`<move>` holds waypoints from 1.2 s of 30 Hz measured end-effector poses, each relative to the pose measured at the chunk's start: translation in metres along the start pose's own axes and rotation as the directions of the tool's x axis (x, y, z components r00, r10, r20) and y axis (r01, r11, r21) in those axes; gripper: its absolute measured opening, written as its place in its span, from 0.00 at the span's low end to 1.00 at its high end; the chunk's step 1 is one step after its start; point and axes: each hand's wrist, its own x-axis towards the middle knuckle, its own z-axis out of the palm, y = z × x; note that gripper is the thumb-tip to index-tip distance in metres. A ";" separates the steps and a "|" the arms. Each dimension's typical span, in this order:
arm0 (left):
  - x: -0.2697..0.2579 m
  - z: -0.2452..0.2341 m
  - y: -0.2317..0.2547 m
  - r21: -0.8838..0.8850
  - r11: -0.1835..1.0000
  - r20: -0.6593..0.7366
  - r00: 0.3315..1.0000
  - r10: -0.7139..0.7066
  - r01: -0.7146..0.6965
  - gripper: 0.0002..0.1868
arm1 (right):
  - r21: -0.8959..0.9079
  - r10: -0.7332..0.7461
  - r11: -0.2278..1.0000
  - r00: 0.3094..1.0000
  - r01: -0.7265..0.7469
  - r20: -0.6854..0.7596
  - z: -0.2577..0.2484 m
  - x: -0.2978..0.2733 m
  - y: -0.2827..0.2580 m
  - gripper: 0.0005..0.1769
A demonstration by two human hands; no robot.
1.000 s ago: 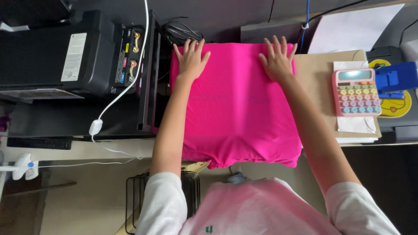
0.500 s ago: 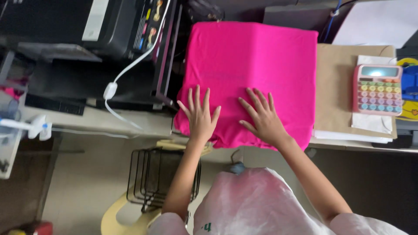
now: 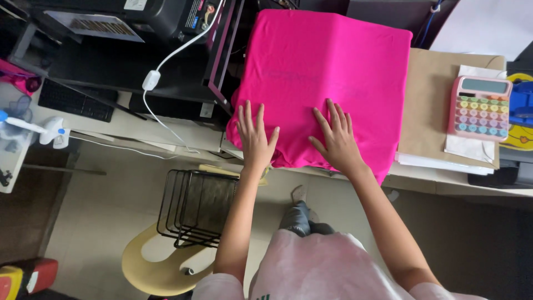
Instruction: The person moves a wire mesh basket and places it on a stool. They then take a pink cloth from a chair and spread it over a printer on the desk. The person repeats this process, covering a laptop and other equipment on the desk with additional pink cloths.
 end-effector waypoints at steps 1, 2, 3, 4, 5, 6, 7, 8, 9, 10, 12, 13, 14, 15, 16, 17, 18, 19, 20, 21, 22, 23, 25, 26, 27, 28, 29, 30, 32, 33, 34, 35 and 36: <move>0.000 -0.001 0.000 -0.003 1.000 -0.004 1.000 0.001 -0.001 0.41 | -0.004 -0.002 1.000 1.000 0.002 -0.002 -0.001 -0.001 0.001 0.44; 0.000 -0.002 -0.001 0.005 1.000 -0.006 1.000 0.014 -0.014 0.41 | -0.039 0.005 0.999 1.000 -0.005 0.005 -0.001 -0.001 0.003 0.44; -0.001 -0.004 -0.002 0.015 1.000 -0.007 1.000 0.023 -0.023 0.41 | -0.071 0.009 0.997 1.000 -0.008 0.015 -0.001 -0.001 0.003 0.44; -0.005 -0.006 -0.001 0.014 1.000 -0.010 1.000 0.019 -0.019 0.41 | -0.072 0.004 0.997 1.000 -0.003 0.017 0.000 -0.006 0.001 0.44; -0.008 -0.007 0.000 -0.012 0.999 -0.051 0.998 0.030 -0.030 0.41 | -0.069 0.014 0.998 1.000 -0.014 0.001 -0.001 -0.008 0.001 0.45; -0.010 -0.009 0.002 -0.039 0.998 -0.092 0.995 0.039 -0.043 0.41 | -0.066 0.023 0.997 1.000 -0.024 -0.014 -0.001 -0.011 0.000 0.46; -0.015 -0.009 0.004 -0.039 0.999 -0.101 0.994 0.034 -0.038 0.41 | -0.070 0.013 0.997 1.000 -0.014 -0.014 -0.005 -0.014 -0.007 0.46; -0.020 -0.010 0.006 -0.060 0.998 -0.085 0.996 0.015 -0.020 0.42 | -0.042 -0.008 0.999 1.000 0.007 -0.021 -0.008 -0.018 -0.013 0.45; -0.029 -0.012 0.006 -0.077 0.997 -0.064 0.998 -0.011 0.006 0.42 | -0.009 -0.031 0.999 0.999 0.031 -0.021 -0.010 -0.023 -0.022 0.44; -0.042 -0.011 0.007 -0.073 0.997 -0.070 0.997 -0.025 0.020 0.42 | -0.006 -0.044 0.999 0.999 0.044 -0.012 -0.010 -0.028 -0.029 0.44; -0.063 -0.011 0.006 -0.162 0.985 -0.048 0.996 -0.073 0.065 0.42 | 0.000 -0.093 0.996 0.994 0.093 -0.051 -0.008 -0.033 -0.045 0.41; -0.074 -0.015 0.004 -0.155 0.985 -0.055 0.994 -0.090 0.080 0.42 | 0.006 -0.109 0.994 0.993 0.110 -0.042 -0.004 -0.035 -0.053 0.41; -0.086 -0.019 0.002 -0.154 0.981 -0.023 0.993 -0.120 0.115 0.41 | 0.042 -0.113 0.992 0.992 0.115 -0.062 0.000 -0.037 -0.063 0.40; -0.099 -0.023 0.000 -0.151 0.976 0.008 0.988 -0.154 0.154 0.40 | 0.080 -0.119 0.989 0.990 0.125 -0.077 0.004 -0.040 -0.072 0.38; -0.110 -0.030 -0.002 -0.145 0.974 -0.001 0.984 -0.177 0.175 0.40 | 0.088 -0.139 0.986 0.988 0.144 -0.065 0.007 -0.041 -0.082 0.38; -0.123 -0.038 -0.006 -0.168 0.969 0.012 0.983 -0.185 0.184 0.38 | 0.101 -0.148 0.983 0.986 0.155 -0.073 0.011 -0.042 -0.093 0.36; -0.135 -0.047 -0.009 -0.190 0.963 0.024 0.981 -0.192 0.193 0.36 | 0.114 -0.157 0.980 0.984 0.166 -0.080 0.015 -0.044 -0.105 0.35; -0.149 -0.049 -0.018 -0.181 0.960 0.013 0.976 -0.217 0.215 0.36 | 0.126 -0.179 0.974 0.981 0.187 -0.068 0.022 -0.046 -0.113 0.35; -0.163 -0.052 -0.025 -0.170 0.953 0.023 0.968 -0.249 0.249 0.33 | 0.181 -0.198 0.962 0.978 0.205 -0.058 0.029 -0.048 -0.121 0.33; -0.176 -0.055 -0.034 -0.157 0.948 0.029 0.960 -0.277 0.278 0.30 | 0.235 -0.217 0.946 0.975 0.223 -0.053 0.037 -0.049 -0.130 0.32; -0.191 -0.061 -0.038 -0.146 0.944 0.015 0.955 -0.298 0.297 0.30 | 0.248 -0.239 0.938 0.970 0.243 -0.047 0.043 -0.053 -0.137 0.32; -0.203 -0.068 -0.044 -0.181 0.932 0.043 0.949 -0.312 0.314 0.28 | 0.266 -0.274 0.925 0.961 0.272 -0.028 0.050 -0.055 -0.145 0.32; -0.225 -0.083 -0.054 -0.207 0.915 0.063 0.938 -0.340 0.346 0.26 | 0.296 -0.324 0.903 0.946 0.311 -0.005 0.059 -0.055 -0.165 0.33; -0.235 -0.091 -0.058 -0.248 0.911 0.022 0.942 -0.335 0.330 0.24 | 0.314 -0.344 0.893 0.939 0.322 0.013 0.062 -0.054 -0.175 0.33; -0.247 -0.098 -0.061 -0.289 0.905 -0.012 0.944 -0.329 0.312 0.22 | 0.333 -0.356 0.885 0.934 0.325 0.034 0.064 -0.058 -0.185 0.33; -0.253 -0.109 -0.062 -0.282 0.902 -0.012 0.939 -0.343 0.326 0.22 | 0.344 -0.363 0.880 0.931 0.328 0.042 0.067 -0.060 -0.194 0.33; -0.257 -0.119 -0.064 -0.286 0.899 -0.002 0.938 -0.347 0.332 0.21 | 0.333 -0.361 0.885 0.931 0.324 0.054 0.070 -0.061 -0.202 0.31; -0.260 -0.129 -0.064 -0.290 0.896 0.008 0.937 -0.350 0.338 0.19 | 0.322 -0.359 0.891 0.931 0.321 0.065 0.072 -0.062 -0.209 0.28; -0.265 -0.140 -0.070 -0.313 0.890 0.018 0.939 -0.344 0.333 0.18 | 0.326 -0.367 0.885 0.929 0.331 0.051 0.072 -0.064 -0.228 0.28; -0.268 -0.145 -0.072 -0.338 0.881 0.029 0.939 -0.342 0.331 0.17 | 0.328 -0.375 0.880 0.926 0.342 0.041 0.072 -0.067 -0.236 0.27; -0.265 -0.150 -0.073 -0.337 0.882 0.033 0.940 -0.338 0.329 0.17 | 0.329 -0.370 0.882 0.928 0.338 0.039 0.074 -0.066 -0.237 0.27; -0.262 -0.155 -0.074 -0.368 0.870 0.056 0.941 -0.333 0.330 0.16 | 0.285 -0.384 0.887 0.923 0.362 0.023 0.078 -0.065 -0.238 0.24; -0.260 -0.159 -0.074 -0.397 0.856 0.079 0.942 -0.328 0.331 0.15 | 0.239 -0.399 0.891 0.917 0.386 0.009 0.081 -0.065 -0.237 0.22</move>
